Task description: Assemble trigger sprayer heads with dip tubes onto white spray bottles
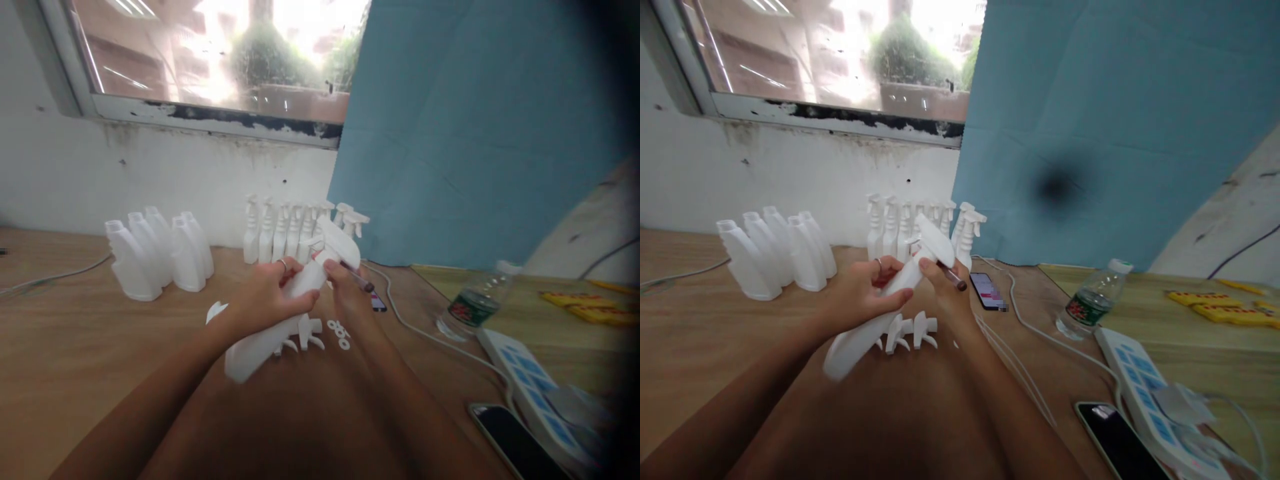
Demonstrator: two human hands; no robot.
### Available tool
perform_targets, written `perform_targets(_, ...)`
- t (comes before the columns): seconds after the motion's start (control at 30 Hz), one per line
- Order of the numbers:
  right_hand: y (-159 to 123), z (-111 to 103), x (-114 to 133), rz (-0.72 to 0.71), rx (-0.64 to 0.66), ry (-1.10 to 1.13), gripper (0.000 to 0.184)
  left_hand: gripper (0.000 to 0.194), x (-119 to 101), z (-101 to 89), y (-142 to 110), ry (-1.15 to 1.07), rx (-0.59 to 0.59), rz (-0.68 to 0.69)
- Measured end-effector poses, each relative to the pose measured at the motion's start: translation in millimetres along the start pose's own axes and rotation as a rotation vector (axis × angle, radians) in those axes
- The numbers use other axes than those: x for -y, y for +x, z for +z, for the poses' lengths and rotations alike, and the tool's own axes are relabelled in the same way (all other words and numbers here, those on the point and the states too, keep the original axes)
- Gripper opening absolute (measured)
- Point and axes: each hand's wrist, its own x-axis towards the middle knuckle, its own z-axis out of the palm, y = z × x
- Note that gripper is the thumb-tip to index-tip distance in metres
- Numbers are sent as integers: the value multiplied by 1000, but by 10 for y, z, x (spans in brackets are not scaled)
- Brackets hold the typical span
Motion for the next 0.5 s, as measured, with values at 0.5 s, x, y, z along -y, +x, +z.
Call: perform_targets(0.5, -80, 3, 137, 188, 418, 208, 33, 46, 127, -204, 22, -1094, 603, -472)
